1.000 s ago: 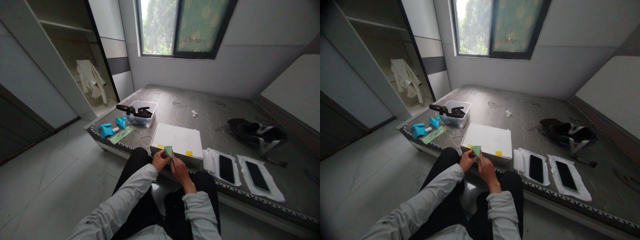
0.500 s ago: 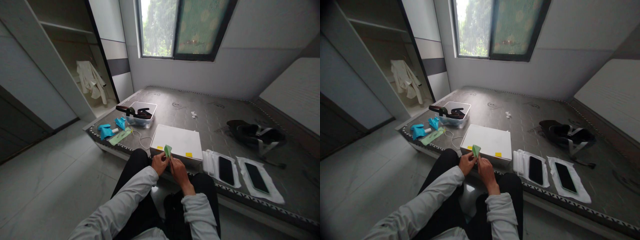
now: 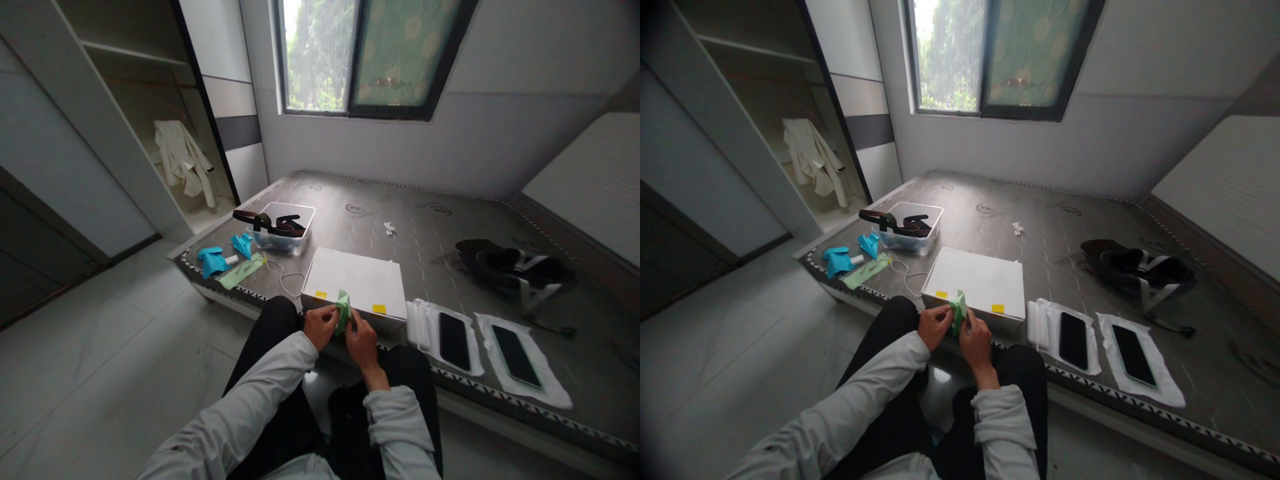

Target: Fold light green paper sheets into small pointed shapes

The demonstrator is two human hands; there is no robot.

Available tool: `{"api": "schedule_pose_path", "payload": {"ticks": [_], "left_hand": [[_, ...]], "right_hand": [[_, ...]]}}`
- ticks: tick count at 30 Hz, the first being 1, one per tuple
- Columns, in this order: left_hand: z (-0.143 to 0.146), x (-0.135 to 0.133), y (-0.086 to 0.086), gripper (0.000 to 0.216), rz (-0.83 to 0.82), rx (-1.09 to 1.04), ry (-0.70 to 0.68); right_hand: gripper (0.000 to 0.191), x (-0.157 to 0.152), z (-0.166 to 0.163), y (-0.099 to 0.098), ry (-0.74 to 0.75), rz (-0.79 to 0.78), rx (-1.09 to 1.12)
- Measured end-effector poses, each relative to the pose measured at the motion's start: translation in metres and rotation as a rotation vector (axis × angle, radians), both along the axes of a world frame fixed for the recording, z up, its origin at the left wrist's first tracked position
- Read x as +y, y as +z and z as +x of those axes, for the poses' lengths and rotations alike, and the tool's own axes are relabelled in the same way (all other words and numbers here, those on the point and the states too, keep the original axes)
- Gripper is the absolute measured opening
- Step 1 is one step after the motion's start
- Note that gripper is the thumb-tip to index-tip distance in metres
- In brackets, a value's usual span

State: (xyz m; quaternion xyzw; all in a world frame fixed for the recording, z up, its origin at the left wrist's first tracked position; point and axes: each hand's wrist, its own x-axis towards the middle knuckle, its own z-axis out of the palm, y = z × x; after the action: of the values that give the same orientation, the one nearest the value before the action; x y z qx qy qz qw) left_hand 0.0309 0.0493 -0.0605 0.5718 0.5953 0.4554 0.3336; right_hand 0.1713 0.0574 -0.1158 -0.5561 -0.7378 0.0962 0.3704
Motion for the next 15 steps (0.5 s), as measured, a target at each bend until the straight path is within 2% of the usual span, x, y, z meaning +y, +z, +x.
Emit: {"api": "schedule_pose_path", "payload": {"ticks": [6, 11, 15], "left_hand": [[0.003, -0.004, -0.002, 0.033, 0.079, 0.128, -0.100], [0.006, -0.004, -0.010, 0.032, -0.003, 0.303, -0.061], [0.001, 0.002, -0.013, 0.035, -0.033, 0.191, -0.060]], "right_hand": [[0.034, 0.000, 0.005, 0.002, -0.024, -0.018, 0.040], [0.028, 0.000, 0.008, 0.004, 0.021, -0.047, 0.079], [0.036, 0.002, 0.011, 0.005, -0.067, -0.098, 0.178]]}}
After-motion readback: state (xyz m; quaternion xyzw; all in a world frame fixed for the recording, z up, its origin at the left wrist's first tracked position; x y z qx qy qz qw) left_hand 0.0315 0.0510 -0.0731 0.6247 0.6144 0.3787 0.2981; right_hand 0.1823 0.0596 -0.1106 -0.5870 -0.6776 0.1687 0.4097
